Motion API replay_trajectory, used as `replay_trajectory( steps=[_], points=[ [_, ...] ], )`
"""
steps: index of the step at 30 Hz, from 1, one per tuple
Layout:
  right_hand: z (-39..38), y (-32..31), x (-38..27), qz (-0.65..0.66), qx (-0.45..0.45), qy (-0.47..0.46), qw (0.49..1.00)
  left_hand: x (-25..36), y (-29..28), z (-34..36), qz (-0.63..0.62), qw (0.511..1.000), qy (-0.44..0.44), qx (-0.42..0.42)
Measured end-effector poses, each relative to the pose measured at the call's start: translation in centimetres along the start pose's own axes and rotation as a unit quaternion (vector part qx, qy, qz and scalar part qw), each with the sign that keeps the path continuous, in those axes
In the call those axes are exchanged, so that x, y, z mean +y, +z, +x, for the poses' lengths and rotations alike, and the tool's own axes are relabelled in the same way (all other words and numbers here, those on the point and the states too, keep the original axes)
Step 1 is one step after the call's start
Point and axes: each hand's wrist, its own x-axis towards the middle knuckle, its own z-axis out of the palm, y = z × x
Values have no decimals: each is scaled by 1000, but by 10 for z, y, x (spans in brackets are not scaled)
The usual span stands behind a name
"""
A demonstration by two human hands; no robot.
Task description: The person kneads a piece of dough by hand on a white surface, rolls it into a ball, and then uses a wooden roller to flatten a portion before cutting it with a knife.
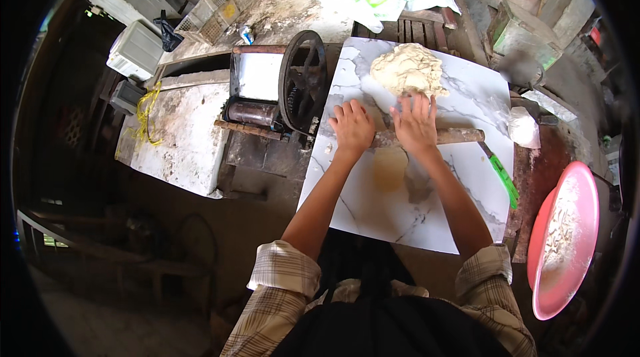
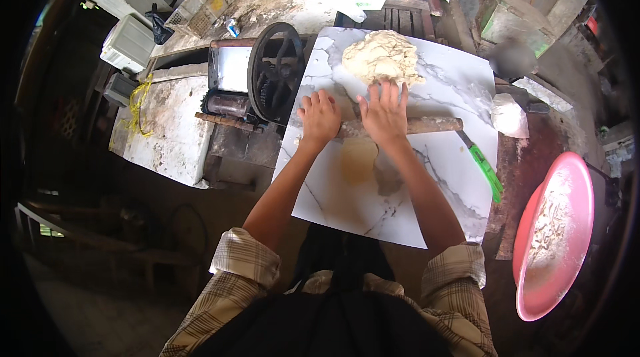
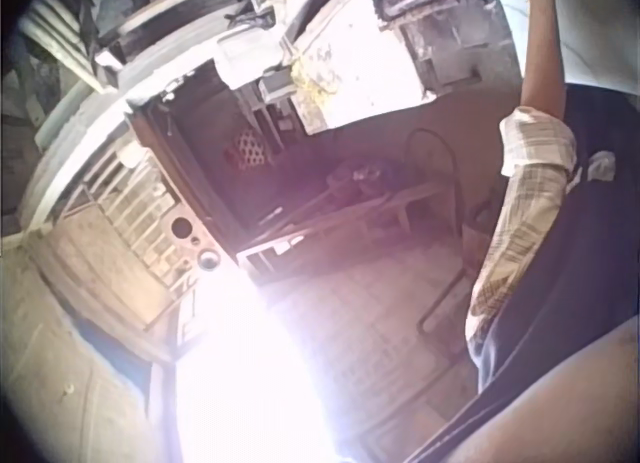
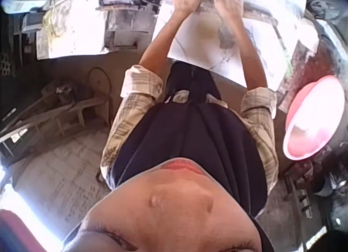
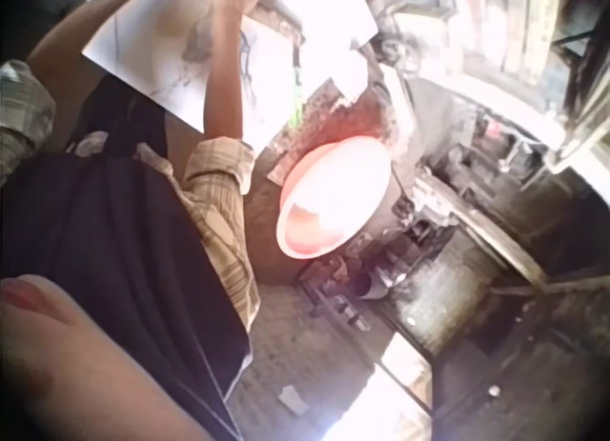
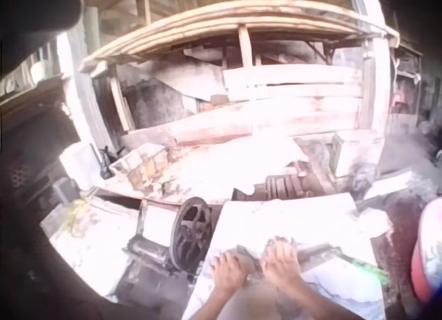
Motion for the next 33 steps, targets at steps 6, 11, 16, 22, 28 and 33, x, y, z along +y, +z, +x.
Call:
replay_trajectory(
  steps=[6, 11, 16, 22, 28, 33],
  points=[
    [-60, -18, -5, -3, -84, -26, 996, 12, -24, -66, -10, 999, 40, 19],
    [-41, -20, -4, -60, -30, -58, 996, 14, -21, -47, 0, 999, 33, 40],
    [-21, -3, -1, -78, -39, -54, 995, 9, -10, -19, 24, 999, 35, 29],
    [-86, -41, -22, 2, -43, -50, 998, 7, -31, -94, -1, 993, 114, 21],
    [-72, -36, -12, 32, -51, -61, 996, 13, -32, -79, 29, 994, 109, 0],
    [-22, -1, -3, -72, 3, -58, 996, 6, -12, -23, 52, 991, 117, 34]
  ],
)
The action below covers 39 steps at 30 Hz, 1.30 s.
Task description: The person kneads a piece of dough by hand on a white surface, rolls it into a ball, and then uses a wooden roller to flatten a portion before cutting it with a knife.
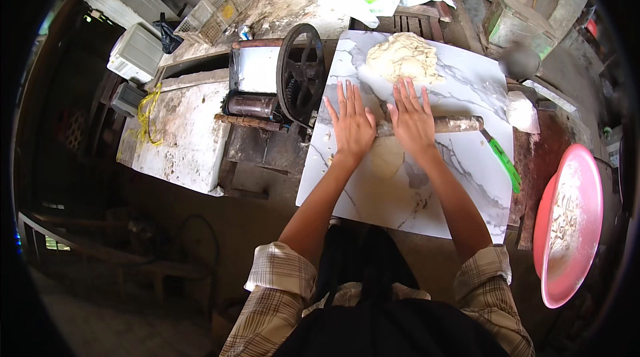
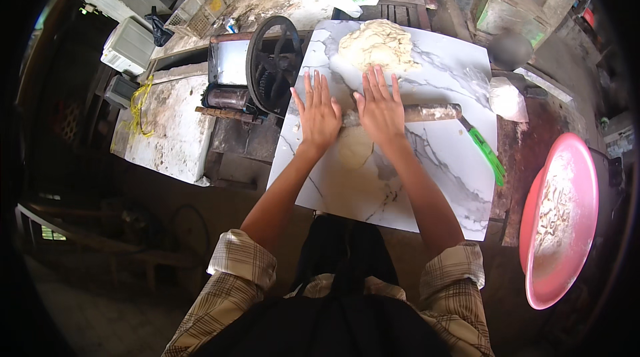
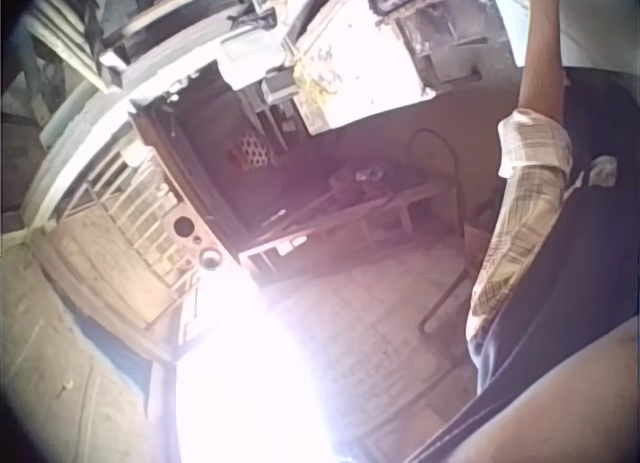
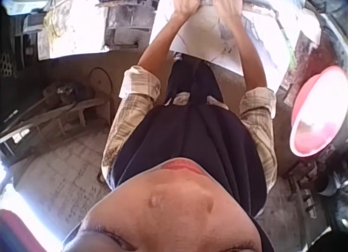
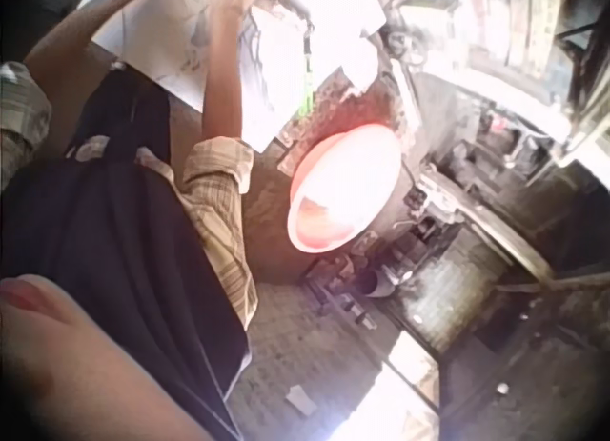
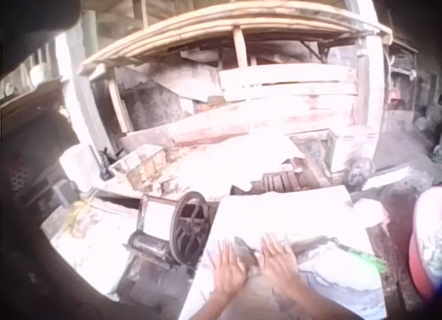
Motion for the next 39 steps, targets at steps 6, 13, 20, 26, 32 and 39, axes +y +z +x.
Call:
replay_trajectory(
  steps=[6, 13, 20, 26, 32, 39],
  points=[
    [-37, -21, -13, 42, -22, 8, 999, 6, -13, -38, -63, 998, 24, -8],
    [-97, -67, -25, 135, -56, -7, 989, 26, -50, -99, -118, 991, 41, -58],
    [-80, -76, 13, 187, -111, 14, 976, 8, -65, -66, -173, 973, 77, -130],
    [-65, -70, 31, 260, -132, -36, 956, 2, -55, -39, -213, 945, 218, -118],
    [-55, -63, 44, 292, -137, -47, 945, -4, -47, -22, -297, 924, 209, -116],
    [-44, -60, 48, 276, -158, -86, 944, -18, -37, -7, -261, 915, 267, -155]
  ],
)
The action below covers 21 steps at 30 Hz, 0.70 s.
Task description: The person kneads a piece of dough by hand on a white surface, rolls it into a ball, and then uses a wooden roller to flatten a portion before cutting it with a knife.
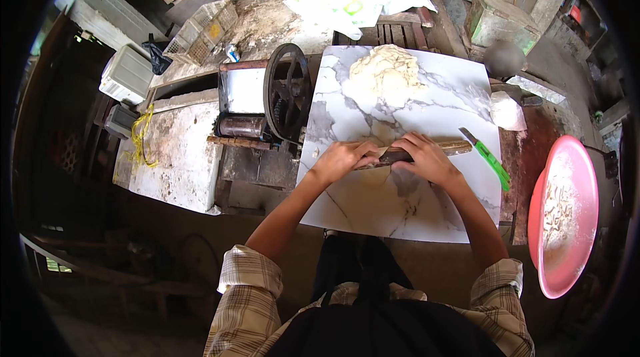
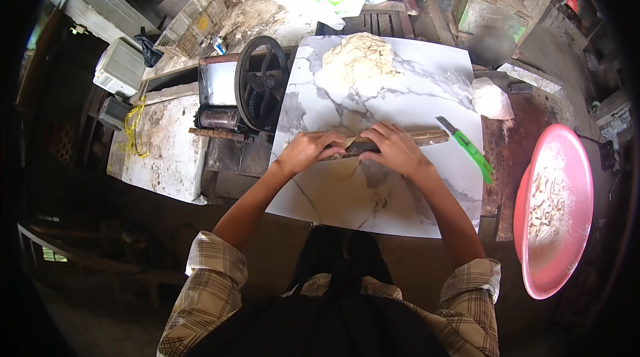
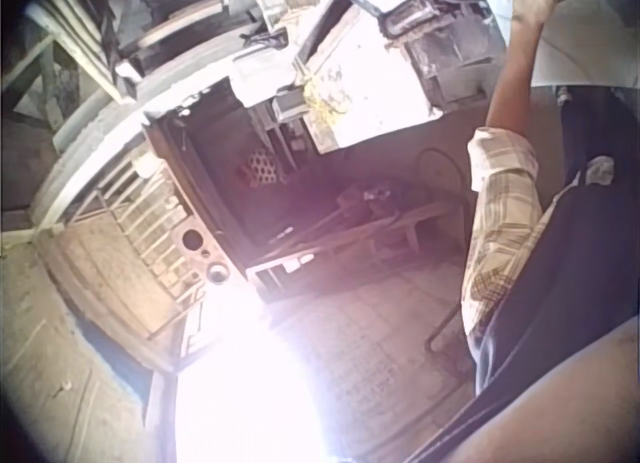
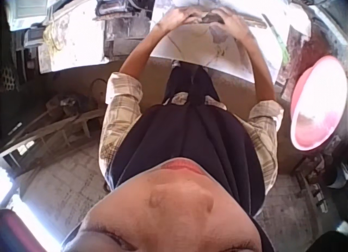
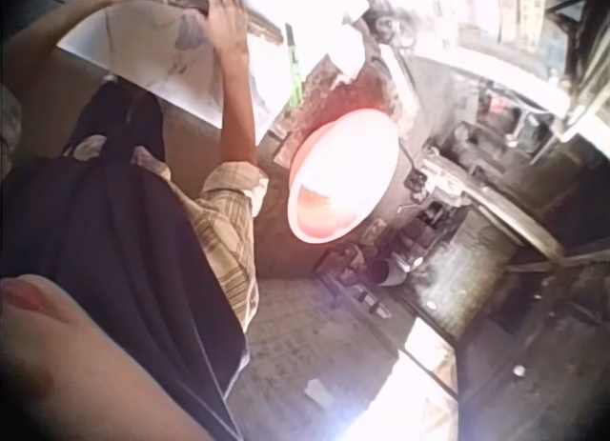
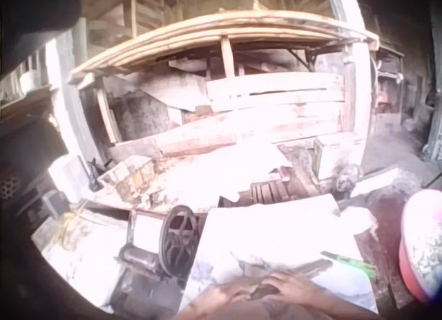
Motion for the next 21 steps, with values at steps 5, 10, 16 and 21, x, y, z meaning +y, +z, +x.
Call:
replay_trajectory(
  steps=[5, 10, 16, 21],
  points=[
    [2, -3, 2, -30, -29, 3, 999, -4, -6, 10, 32, 999, -11, -31],
    [3, -3, 5, -8, -33, 4, 999, 0, -10, 21, -148, 989, -15, -2],
    [5, -2, 3, -7, -9, -11, 1000, -6, 0, 17, -315, 934, -167, -31],
    [3, -1, 3, -1, 11, -23, 1000, -3, 0, 16, -210, 964, -161, -19]
  ],
)
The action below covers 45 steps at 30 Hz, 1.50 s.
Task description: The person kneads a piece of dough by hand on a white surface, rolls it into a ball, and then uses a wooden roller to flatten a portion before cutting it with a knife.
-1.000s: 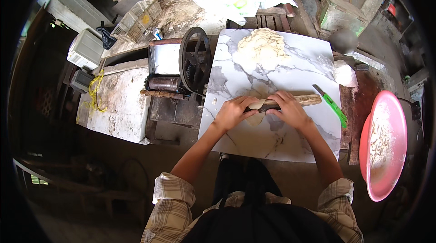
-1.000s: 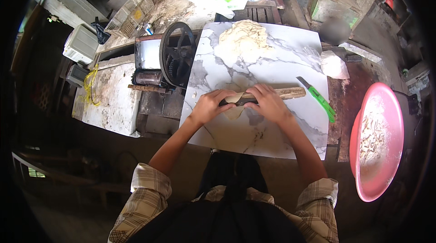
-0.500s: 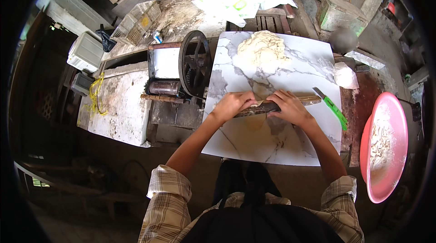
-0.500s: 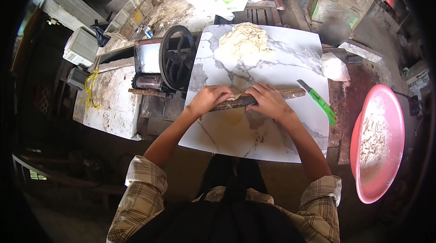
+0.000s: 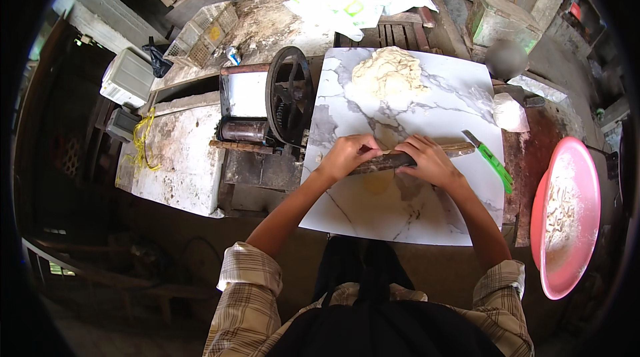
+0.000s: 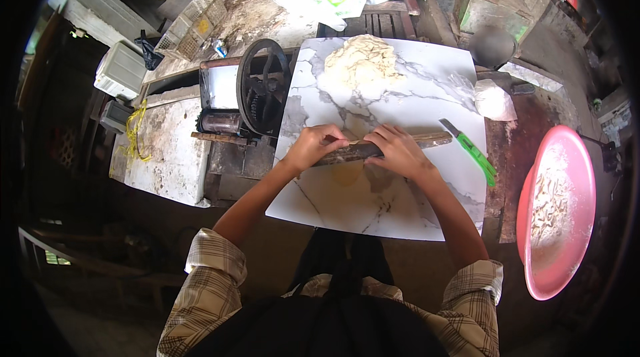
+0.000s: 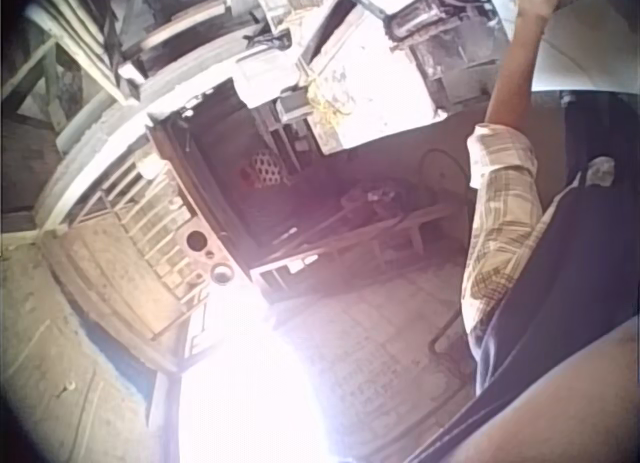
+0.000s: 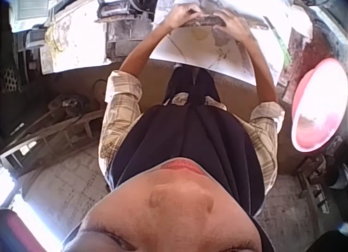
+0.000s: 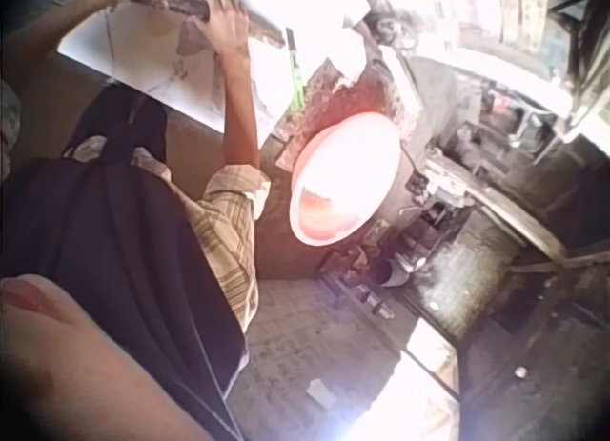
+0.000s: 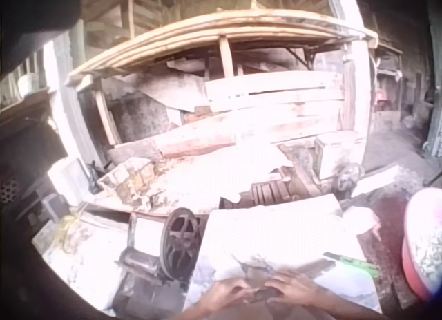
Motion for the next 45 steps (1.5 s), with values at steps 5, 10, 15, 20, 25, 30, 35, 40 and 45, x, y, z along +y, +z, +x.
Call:
replay_trajectory(
  steps=[5, 10, 15, 20, 25, 30, 35, 40, 45],
  points=[
    [-2, 4, 1, -5, 10, -15, 1000, -1, 3, 4, -65, 995, -57, 55],
    [-4, 6, -1, -23, 22, -31, 999, -24, 1, 5, -93, 992, -85, -20],
    [-17, 13, -3, -98, 58, -71, 991, -37, 2, 19, -96, 989, -108, -20],
    [-28, 15, -10, -142, 84, -87, 983, -43, 3, 26, -122, 986, -114, -25],
    [-40, 12, -18, -176, 122, -94, 972, -50, 2, 24, -117, 984, -132, -20],
    [-49, -1, -22, -148, 156, -16, 976, -28, 3, 12, -1, 998, 2, 57],
    [-40, -20, -27, -135, 208, 68, 966, -24, 40, -52, 336, 934, 118, 36],
    [-33, -22, -23, -132, 207, 91, 965, 14, 68, -83, 334, 938, 94, 7],
    [-34, -7, -19, -127, 180, 93, 971, 26, 77, -91, 346, 936, 47, 39]
  ],
)
